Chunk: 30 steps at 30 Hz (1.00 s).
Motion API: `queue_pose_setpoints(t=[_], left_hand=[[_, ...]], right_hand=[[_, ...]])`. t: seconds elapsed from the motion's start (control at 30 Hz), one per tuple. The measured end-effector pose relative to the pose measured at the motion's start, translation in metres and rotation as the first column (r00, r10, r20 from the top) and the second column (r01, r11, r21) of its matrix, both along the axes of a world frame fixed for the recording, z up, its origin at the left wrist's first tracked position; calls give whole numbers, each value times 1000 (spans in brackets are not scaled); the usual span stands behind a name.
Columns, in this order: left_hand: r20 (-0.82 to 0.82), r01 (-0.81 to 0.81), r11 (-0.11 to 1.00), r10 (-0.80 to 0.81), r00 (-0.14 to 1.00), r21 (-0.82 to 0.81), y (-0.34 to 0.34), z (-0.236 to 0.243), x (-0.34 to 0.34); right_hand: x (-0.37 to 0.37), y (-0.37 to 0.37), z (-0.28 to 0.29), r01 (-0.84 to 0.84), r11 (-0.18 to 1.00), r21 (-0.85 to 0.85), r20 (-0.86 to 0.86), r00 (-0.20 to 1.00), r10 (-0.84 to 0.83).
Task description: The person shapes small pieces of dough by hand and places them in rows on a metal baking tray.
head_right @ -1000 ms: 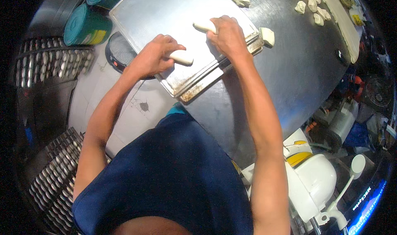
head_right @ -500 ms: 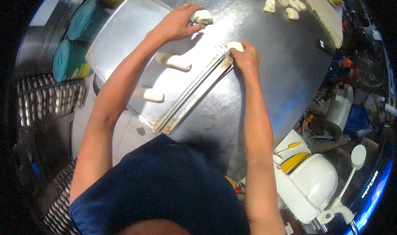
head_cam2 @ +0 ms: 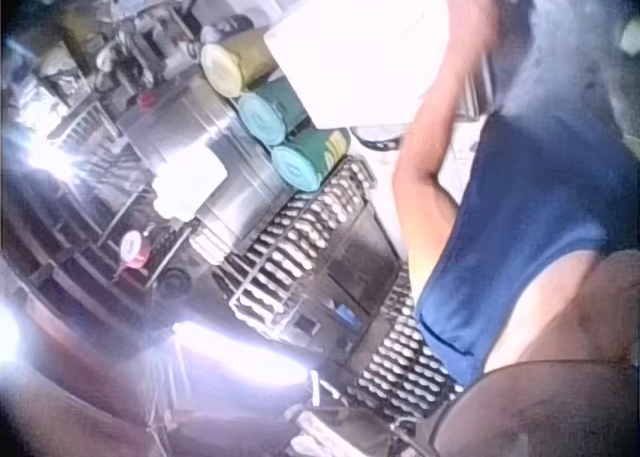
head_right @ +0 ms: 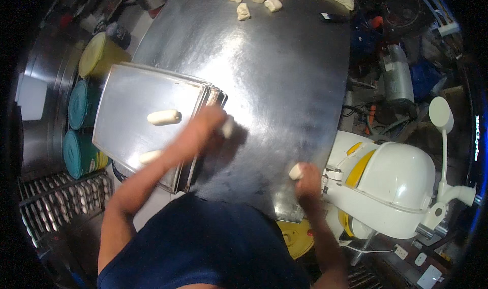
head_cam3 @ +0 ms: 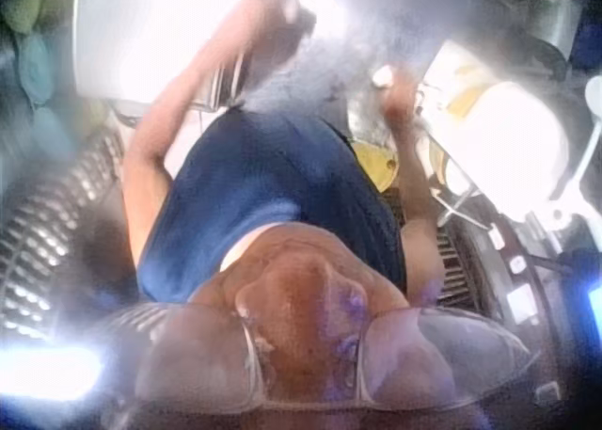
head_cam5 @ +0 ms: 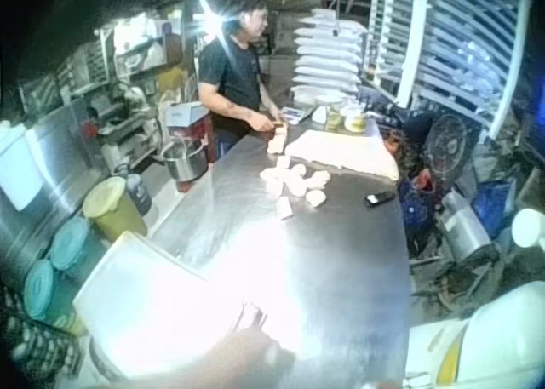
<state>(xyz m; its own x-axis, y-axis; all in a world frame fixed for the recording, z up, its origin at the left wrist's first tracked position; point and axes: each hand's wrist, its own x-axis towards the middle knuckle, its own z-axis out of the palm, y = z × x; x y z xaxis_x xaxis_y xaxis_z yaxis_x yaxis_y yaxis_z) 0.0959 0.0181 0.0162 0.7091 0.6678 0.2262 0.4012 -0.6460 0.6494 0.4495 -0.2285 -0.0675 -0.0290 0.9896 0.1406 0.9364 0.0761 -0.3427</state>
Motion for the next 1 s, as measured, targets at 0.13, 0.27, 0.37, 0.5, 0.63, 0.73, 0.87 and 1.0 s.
queue_pose_setpoints(t=[0.13,0.27,0.37,0.5,0.63,0.73,0.87,1.0], left_hand=[[-297,17,999,-25,955,-29,-161,-84,6],[-359,-129,990,138,923,47,-137,-99,45],[-448,-209,976,216,868,66,-67,-88,78],[-292,-272,892,386,875,362,-42,-110,92],[-391,-269,963,236,890,-32,-145,-85,63],[-365,-275,961,244,898,-33,-229,-77,50],[-468,-280,958,274,841,58,-148,-97,80],[-349,-395,886,460,816,244,-88,-95,94]], right_hand=[[-29,-15,15,9,993,-119,29,1000,-6],[-21,83,-11,29,987,-160,259,966,14],[-16,141,-22,96,993,-64,166,983,-84],[-22,127,-30,77,995,-57,151,986,-68],[-32,41,-10,-67,969,-237,36,996,77],[-36,-36,6,-120,965,-235,-39,993,114],[-29,23,-10,-47,989,-142,57,997,55],[-42,112,-9,78,978,-192,-21,996,-84]])
